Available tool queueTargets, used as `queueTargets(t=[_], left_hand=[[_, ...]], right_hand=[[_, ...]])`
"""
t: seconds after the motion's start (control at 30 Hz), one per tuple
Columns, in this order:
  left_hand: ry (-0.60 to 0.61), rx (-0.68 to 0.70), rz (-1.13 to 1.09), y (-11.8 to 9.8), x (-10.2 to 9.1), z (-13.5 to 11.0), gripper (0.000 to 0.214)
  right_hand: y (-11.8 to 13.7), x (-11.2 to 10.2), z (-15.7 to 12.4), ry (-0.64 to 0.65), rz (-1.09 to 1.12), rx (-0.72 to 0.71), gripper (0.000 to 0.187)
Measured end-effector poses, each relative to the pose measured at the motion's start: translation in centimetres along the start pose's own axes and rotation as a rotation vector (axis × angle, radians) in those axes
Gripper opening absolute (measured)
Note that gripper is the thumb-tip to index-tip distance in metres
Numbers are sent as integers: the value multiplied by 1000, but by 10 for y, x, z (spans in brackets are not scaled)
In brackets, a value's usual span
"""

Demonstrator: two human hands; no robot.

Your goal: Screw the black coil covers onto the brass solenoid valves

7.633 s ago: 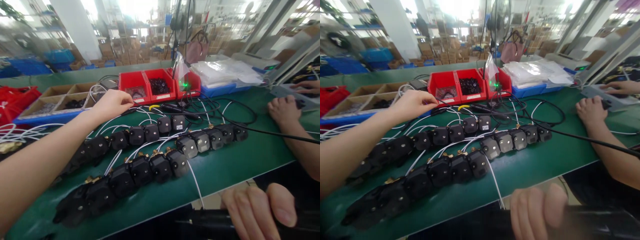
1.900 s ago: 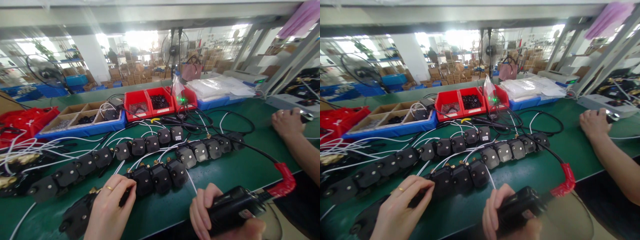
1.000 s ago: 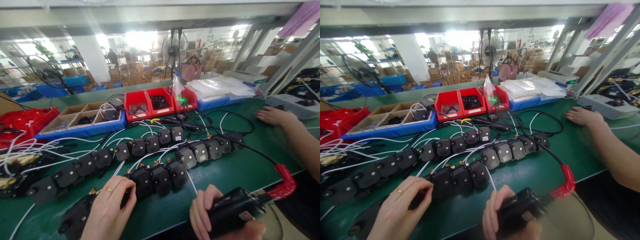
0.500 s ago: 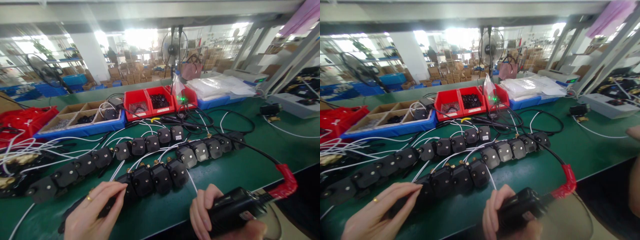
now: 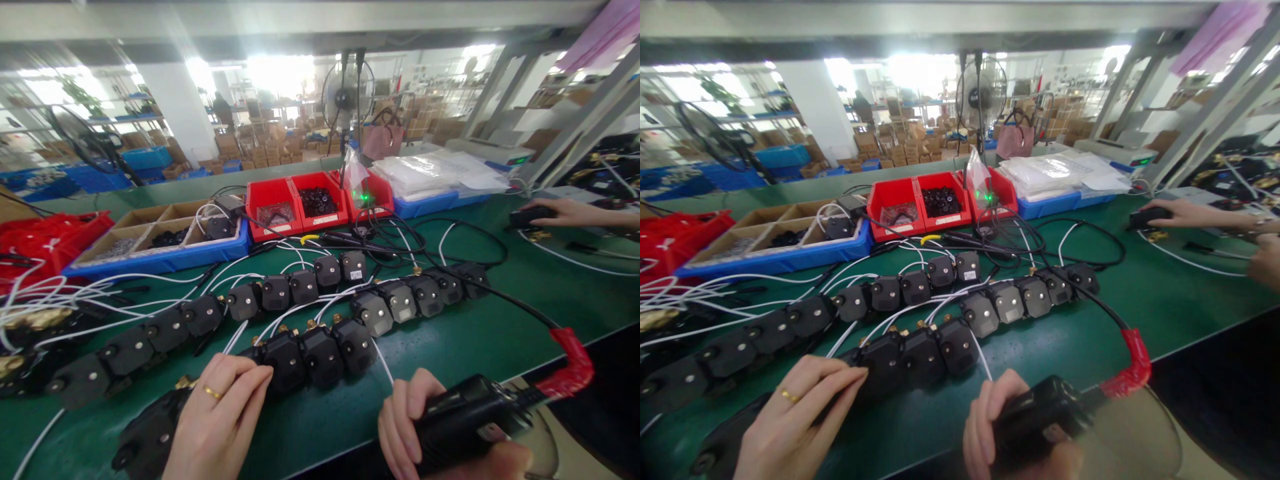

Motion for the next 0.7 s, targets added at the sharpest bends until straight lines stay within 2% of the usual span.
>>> queueTargets(t=[0.33,0.5,0.57,0.7], left_hand=[[2,-119,54,15,3,4,6],[55,-291,7,39,7,9,9],[156,-384,-28,53,15,13,17],[498,-516,-155,71,42,15,43]], right_hand=[[-3,-4,0,-3,-23,45,58],[2,6,2,-1,-10,31,57],[5,15,5,19,-38,23,58],[3,32,11,39,-190,-11,51]])
Point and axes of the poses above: each hand's wrist, its own z-axis towards the middle knuckle, its own x-axis out of the palm, y = z × x, the point moved 10 cm from there along z, towards the middle knuckle, and after that the axes turned 10 degrees about -y, right-handed, at the moved point
